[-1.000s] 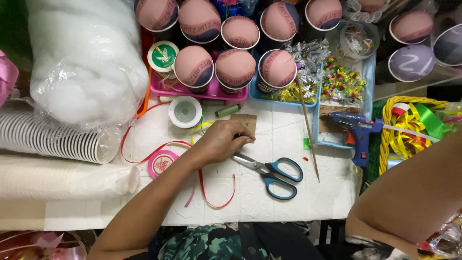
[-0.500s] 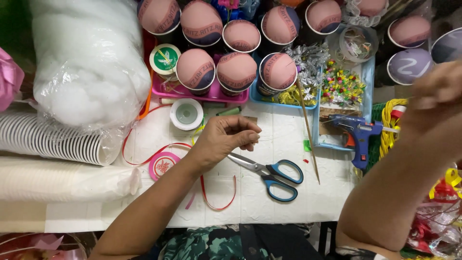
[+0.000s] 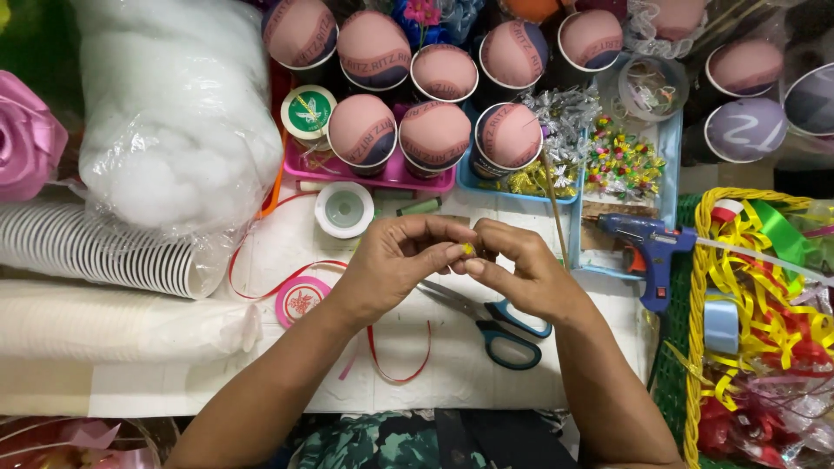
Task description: Assembling small decorative components by tying thread around a bead and trimming the excess with scissors.
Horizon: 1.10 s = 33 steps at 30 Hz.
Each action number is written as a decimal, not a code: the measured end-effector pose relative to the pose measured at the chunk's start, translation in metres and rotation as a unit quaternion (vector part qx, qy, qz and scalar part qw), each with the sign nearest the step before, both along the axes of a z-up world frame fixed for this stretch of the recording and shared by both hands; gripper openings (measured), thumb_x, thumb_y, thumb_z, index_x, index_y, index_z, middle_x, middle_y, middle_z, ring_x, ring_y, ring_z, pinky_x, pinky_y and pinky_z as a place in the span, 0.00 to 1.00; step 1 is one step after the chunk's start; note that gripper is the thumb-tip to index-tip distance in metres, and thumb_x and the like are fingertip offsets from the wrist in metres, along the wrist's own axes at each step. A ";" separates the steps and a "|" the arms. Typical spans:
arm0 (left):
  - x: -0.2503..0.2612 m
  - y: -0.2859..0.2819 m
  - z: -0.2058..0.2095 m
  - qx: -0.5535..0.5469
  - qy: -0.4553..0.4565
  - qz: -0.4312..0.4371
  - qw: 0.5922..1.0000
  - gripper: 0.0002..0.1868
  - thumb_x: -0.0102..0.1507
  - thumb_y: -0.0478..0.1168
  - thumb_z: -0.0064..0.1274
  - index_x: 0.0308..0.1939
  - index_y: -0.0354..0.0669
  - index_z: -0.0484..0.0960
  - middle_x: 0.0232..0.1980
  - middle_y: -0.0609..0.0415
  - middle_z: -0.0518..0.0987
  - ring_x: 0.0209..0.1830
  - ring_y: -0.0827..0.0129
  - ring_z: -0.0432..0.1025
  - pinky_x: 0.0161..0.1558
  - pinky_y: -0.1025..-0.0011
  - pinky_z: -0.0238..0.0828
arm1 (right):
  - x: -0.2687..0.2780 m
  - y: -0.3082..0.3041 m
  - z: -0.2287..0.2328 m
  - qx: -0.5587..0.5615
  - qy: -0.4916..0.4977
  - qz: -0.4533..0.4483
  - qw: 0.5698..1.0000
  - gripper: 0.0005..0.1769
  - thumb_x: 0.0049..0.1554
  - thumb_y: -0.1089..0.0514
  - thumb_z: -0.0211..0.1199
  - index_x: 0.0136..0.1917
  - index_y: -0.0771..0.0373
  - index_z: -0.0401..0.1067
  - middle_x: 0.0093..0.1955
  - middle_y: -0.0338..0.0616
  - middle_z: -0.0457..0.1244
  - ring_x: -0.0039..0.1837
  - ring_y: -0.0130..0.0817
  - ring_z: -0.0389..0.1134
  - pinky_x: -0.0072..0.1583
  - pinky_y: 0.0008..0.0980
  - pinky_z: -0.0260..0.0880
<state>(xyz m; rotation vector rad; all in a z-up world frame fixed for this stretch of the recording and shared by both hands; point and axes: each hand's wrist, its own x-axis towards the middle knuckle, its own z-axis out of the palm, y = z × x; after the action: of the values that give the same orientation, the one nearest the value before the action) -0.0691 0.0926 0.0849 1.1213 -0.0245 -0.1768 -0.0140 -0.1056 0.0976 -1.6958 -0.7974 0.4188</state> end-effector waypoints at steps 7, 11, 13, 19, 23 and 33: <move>-0.001 0.002 -0.010 0.013 -0.025 0.019 0.999 0.15 0.62 0.29 0.61 0.52 0.29 0.82 0.40 0.43 0.84 0.37 0.67 0.81 0.44 0.73 0.82 | 0.002 -0.009 -0.001 0.087 0.075 -0.021 0.993 0.12 0.59 0.61 0.61 0.34 0.67 0.72 0.34 0.43 0.58 0.37 0.30 0.56 0.42 0.28 0.59; 0.000 -0.001 -0.013 0.005 -0.025 0.020 0.999 0.15 0.61 0.29 0.62 0.51 0.28 0.82 0.41 0.43 0.84 0.37 0.68 0.81 0.44 0.73 0.82 | 0.005 -0.013 -0.006 0.105 0.075 -0.026 0.991 0.14 0.61 0.60 0.59 0.34 0.66 0.71 0.34 0.43 0.57 0.38 0.28 0.56 0.43 0.27 0.60; 0.000 -0.002 -0.011 0.018 -0.016 0.027 0.999 0.14 0.60 0.29 0.63 0.49 0.29 0.82 0.39 0.45 0.84 0.37 0.68 0.81 0.44 0.73 0.82 | 0.008 -0.015 -0.013 0.136 0.077 -0.049 0.986 0.14 0.60 0.62 0.59 0.33 0.68 0.70 0.34 0.44 0.56 0.38 0.28 0.57 0.42 0.27 0.59; -0.002 -0.001 -0.010 0.041 0.003 0.052 0.998 0.10 0.60 0.29 0.63 0.45 0.29 0.84 0.36 0.46 0.84 0.35 0.71 0.80 0.43 0.75 0.81 | 0.015 -0.021 -0.021 0.181 0.082 -0.081 0.977 0.13 0.58 0.62 0.61 0.33 0.71 0.70 0.34 0.47 0.56 0.39 0.32 0.58 0.43 0.29 0.61; -0.001 0.002 -0.011 0.039 0.008 0.060 0.997 0.10 0.60 0.29 0.62 0.45 0.29 0.85 0.36 0.45 0.84 0.35 0.70 0.80 0.43 0.75 0.82 | 0.019 -0.025 -0.027 0.211 0.111 -0.087 0.967 0.11 0.57 0.64 0.59 0.34 0.73 0.71 0.33 0.47 0.55 0.38 0.31 0.57 0.41 0.28 0.59; -0.010 0.006 -0.013 -0.017 0.009 0.077 0.997 0.15 0.60 0.27 0.62 0.50 0.27 0.82 0.37 0.44 0.82 0.35 0.69 0.80 0.43 0.73 0.83 | 0.027 -0.014 -0.037 0.144 0.069 -0.120 0.980 0.10 0.59 0.64 0.61 0.38 0.72 0.74 0.34 0.48 0.59 0.40 0.32 0.61 0.43 0.28 0.62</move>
<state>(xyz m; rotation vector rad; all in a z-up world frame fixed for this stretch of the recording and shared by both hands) -0.0789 0.0985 0.0717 1.0835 0.0746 -0.0484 0.0131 -0.1195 0.0610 -1.4516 -0.5161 0.2383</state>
